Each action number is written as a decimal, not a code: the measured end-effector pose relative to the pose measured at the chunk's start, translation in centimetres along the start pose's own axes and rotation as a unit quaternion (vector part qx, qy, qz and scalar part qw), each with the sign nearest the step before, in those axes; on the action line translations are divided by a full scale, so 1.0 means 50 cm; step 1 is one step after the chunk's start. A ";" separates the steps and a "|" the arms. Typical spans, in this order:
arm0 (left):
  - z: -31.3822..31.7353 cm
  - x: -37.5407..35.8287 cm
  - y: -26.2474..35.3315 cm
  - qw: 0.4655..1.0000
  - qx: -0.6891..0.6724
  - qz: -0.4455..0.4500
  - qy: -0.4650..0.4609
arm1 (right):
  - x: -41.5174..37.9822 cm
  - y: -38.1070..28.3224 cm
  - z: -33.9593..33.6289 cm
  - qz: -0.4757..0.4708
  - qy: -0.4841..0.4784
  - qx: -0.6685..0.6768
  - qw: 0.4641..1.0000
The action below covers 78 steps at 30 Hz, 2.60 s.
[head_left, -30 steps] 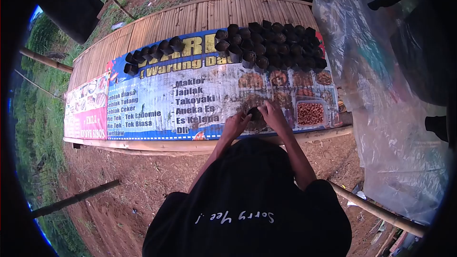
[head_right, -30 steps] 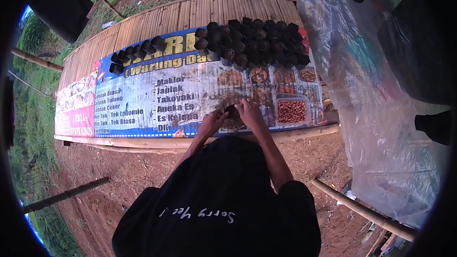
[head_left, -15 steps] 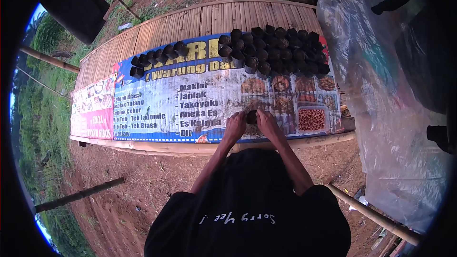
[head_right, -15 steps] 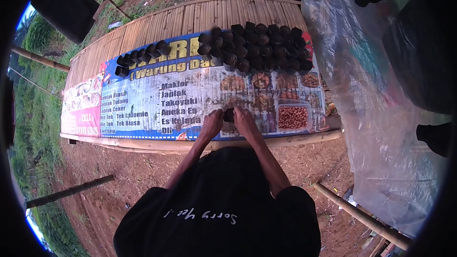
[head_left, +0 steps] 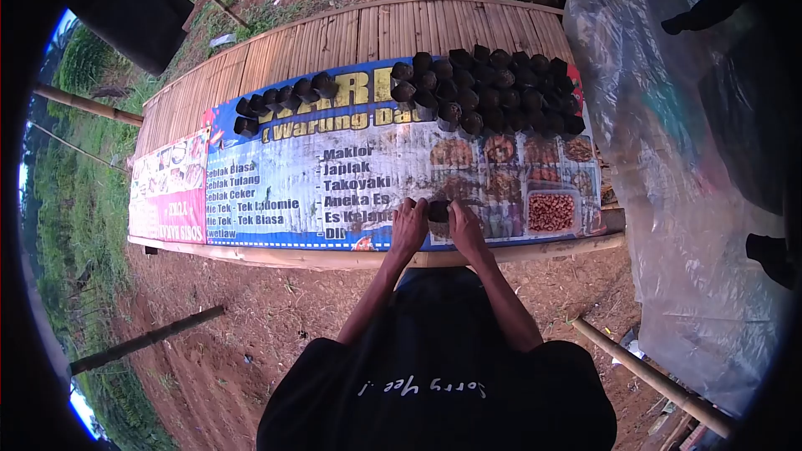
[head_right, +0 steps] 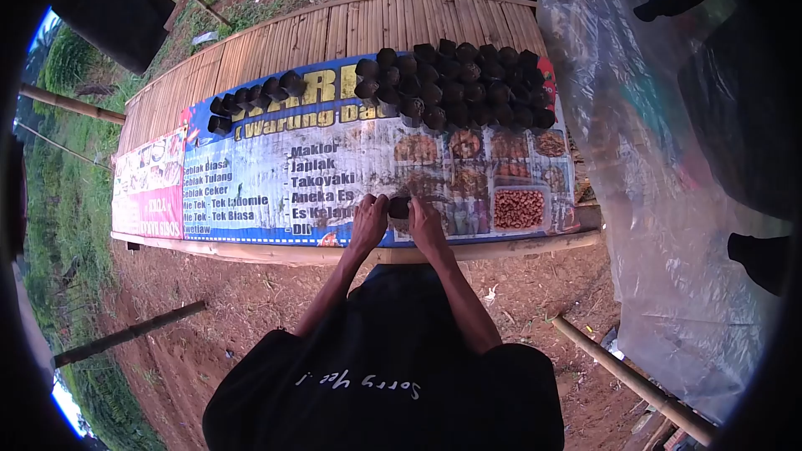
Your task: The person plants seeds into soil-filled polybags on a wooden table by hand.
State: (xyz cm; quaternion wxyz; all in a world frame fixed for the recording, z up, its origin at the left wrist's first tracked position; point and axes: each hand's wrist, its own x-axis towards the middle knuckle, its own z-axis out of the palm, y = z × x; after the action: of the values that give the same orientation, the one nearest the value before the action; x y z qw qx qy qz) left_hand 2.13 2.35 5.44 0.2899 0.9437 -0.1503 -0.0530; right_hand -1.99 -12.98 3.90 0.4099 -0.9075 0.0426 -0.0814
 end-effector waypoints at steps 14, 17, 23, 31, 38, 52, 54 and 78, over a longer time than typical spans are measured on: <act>-0.017 0.011 -0.042 0.999 -0.015 0.047 -0.021 | 0.003 0.001 0.035 -0.020 0.062 -0.010 0.998; -0.004 0.019 -0.064 0.997 -0.021 0.057 -0.045 | -0.003 -0.001 0.047 -0.027 0.080 -0.067 0.994; -0.026 0.029 -0.082 0.995 -0.020 0.087 -0.038 | -0.002 0.000 0.061 -0.006 0.075 -0.055 0.996; -0.045 0.037 -0.104 0.993 -0.034 0.091 -0.066 | -0.002 -0.026 0.078 0.016 0.106 -0.050 0.993; -0.041 0.034 -0.104 0.990 -0.032 0.126 -0.052 | 0.003 -0.030 0.079 0.061 0.097 -0.046 0.992; -0.083 0.117 -0.062 0.959 0.073 0.270 -0.053 | -0.024 -0.071 0.095 0.239 0.057 -0.022 0.969; -0.076 0.127 -0.063 0.955 0.085 0.281 -0.055 | -0.020 -0.067 0.096 0.238 0.068 -0.026 0.969; -0.042 0.092 -0.077 0.980 -0.060 0.181 -0.050 | 0.042 -0.049 0.009 0.137 0.024 -0.130 0.982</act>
State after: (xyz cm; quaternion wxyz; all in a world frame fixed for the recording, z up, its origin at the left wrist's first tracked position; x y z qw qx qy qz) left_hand 7.84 5.04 4.95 0.3428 0.8779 -0.3298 -0.0556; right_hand 0.18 -11.34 5.69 0.2944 -0.9365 0.1861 -0.0399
